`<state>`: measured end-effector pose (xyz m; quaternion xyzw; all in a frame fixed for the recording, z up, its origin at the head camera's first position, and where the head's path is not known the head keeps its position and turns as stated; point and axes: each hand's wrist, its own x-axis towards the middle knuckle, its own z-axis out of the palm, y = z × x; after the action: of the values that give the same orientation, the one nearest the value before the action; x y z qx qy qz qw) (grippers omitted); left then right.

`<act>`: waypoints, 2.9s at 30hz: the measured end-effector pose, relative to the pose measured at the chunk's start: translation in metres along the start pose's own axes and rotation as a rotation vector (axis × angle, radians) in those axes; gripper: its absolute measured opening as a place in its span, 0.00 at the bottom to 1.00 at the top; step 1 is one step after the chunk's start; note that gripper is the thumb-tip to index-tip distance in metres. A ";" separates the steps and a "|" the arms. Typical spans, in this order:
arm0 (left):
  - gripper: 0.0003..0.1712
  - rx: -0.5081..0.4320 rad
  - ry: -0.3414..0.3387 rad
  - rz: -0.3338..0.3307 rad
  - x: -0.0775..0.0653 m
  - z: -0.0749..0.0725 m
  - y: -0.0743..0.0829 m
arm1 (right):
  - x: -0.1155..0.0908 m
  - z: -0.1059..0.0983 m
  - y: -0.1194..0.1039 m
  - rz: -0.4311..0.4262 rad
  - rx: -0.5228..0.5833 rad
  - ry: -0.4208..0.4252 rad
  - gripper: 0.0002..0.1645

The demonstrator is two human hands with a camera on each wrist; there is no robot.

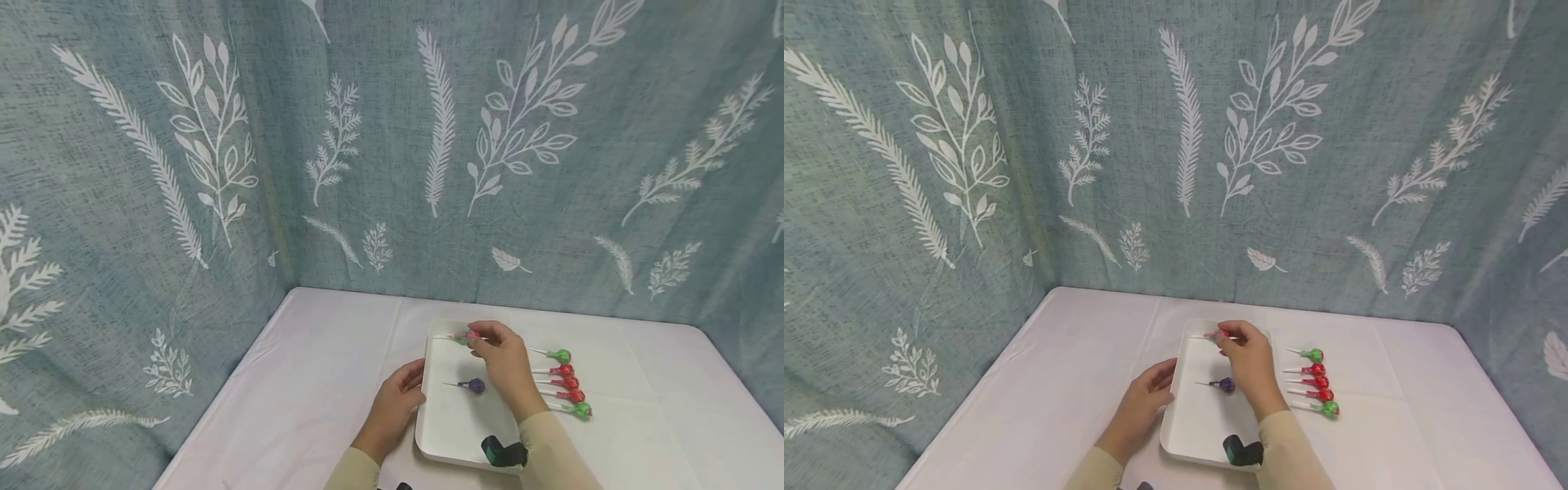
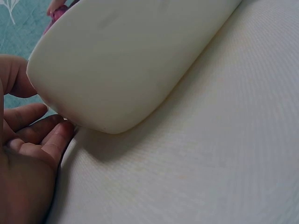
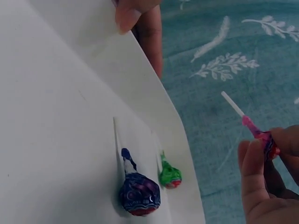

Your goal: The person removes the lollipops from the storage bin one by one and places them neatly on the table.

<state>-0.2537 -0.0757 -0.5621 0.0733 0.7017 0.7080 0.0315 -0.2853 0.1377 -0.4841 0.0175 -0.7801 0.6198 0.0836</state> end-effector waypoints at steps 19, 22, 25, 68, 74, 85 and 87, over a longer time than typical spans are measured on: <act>0.40 0.010 0.015 -0.003 0.003 0.002 -0.001 | -0.011 -0.029 0.000 0.020 0.029 -0.021 0.15; 0.40 -0.005 0.015 0.003 0.002 0.003 -0.002 | -0.013 -0.033 0.001 0.025 0.055 -0.011 0.15; 0.40 -0.020 0.014 0.007 0.002 0.002 -0.002 | -0.018 -0.039 0.001 0.026 0.052 -0.003 0.15; 0.39 0.029 0.040 -0.011 0.002 0.004 0.001 | -0.061 -0.121 0.039 0.171 -0.101 0.161 0.23; 0.39 0.011 0.037 -0.007 0.001 0.004 0.000 | -0.067 -0.136 0.049 0.230 -0.168 0.161 0.27; 0.40 -0.015 0.034 -0.012 0.001 0.005 -0.001 | -0.075 -0.151 0.064 0.350 -0.201 0.165 0.30; 0.40 -0.016 0.032 -0.013 0.001 0.005 -0.001 | -0.077 -0.152 0.066 0.371 -0.211 0.173 0.31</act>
<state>-0.2540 -0.0702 -0.5631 0.0571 0.6969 0.7145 0.0255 -0.2018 0.2946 -0.5267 -0.1882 -0.8204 0.5387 0.0360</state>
